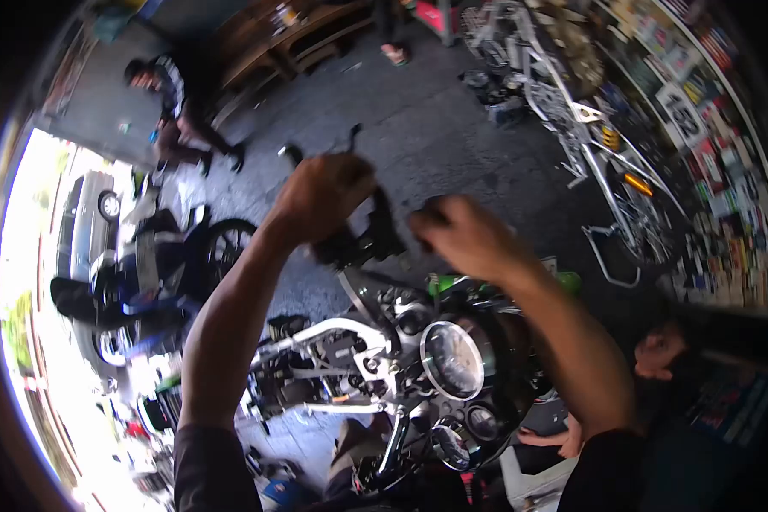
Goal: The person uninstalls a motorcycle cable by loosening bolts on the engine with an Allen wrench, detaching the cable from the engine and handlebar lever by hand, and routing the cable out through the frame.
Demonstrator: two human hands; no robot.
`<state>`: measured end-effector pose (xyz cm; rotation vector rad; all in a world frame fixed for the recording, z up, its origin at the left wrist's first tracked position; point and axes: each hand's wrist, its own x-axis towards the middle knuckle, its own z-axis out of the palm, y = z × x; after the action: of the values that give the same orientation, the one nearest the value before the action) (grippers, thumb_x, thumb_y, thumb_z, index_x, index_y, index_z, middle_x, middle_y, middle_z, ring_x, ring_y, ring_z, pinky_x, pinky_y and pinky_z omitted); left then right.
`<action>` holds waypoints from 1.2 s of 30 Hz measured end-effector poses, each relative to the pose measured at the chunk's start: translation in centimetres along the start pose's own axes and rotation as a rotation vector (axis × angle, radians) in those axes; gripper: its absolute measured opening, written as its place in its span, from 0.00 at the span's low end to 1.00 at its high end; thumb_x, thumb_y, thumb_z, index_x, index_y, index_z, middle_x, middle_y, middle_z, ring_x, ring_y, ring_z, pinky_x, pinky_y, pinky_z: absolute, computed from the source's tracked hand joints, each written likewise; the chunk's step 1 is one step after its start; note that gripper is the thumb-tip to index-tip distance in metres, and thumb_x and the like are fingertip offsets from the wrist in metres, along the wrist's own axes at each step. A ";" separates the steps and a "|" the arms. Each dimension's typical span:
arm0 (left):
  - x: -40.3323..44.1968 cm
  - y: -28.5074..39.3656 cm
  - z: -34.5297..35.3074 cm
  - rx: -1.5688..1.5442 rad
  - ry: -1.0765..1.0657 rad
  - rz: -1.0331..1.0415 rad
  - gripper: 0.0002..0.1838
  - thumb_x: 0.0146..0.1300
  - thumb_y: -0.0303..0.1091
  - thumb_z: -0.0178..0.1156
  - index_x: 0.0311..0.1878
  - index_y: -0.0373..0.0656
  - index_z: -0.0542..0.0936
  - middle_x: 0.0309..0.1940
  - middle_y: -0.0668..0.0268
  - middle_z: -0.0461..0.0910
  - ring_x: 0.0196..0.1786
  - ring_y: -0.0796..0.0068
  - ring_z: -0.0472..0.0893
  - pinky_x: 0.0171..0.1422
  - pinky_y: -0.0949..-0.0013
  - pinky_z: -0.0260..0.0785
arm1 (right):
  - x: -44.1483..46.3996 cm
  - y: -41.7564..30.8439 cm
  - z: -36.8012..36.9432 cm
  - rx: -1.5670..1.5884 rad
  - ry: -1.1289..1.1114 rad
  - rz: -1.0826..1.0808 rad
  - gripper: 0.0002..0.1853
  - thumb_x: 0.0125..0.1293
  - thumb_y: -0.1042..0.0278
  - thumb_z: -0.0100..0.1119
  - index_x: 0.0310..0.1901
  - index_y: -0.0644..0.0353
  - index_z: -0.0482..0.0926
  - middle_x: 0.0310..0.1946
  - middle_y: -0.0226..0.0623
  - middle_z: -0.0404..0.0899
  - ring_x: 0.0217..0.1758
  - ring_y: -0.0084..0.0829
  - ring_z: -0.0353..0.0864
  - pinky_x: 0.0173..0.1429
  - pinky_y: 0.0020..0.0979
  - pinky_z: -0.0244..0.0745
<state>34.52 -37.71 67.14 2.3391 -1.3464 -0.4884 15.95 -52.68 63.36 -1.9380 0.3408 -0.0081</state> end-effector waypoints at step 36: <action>-44.2 1.3 20.7 -1.591 -0.885 -0.165 0.21 0.64 0.48 0.68 0.42 0.38 0.78 0.22 0.72 0.75 0.24 0.82 0.74 0.28 0.73 0.68 | -4.2 -9.0 2.9 -0.424 0.061 0.252 0.09 0.63 0.79 0.62 0.45 0.68 0.78 0.37 0.38 0.84 0.41 0.24 0.83 0.49 0.23 0.73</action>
<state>2.56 -3.06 54.47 0.8251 -0.4588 -1.8689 14.54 -45.93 71.10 -2.3010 0.6686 0.1836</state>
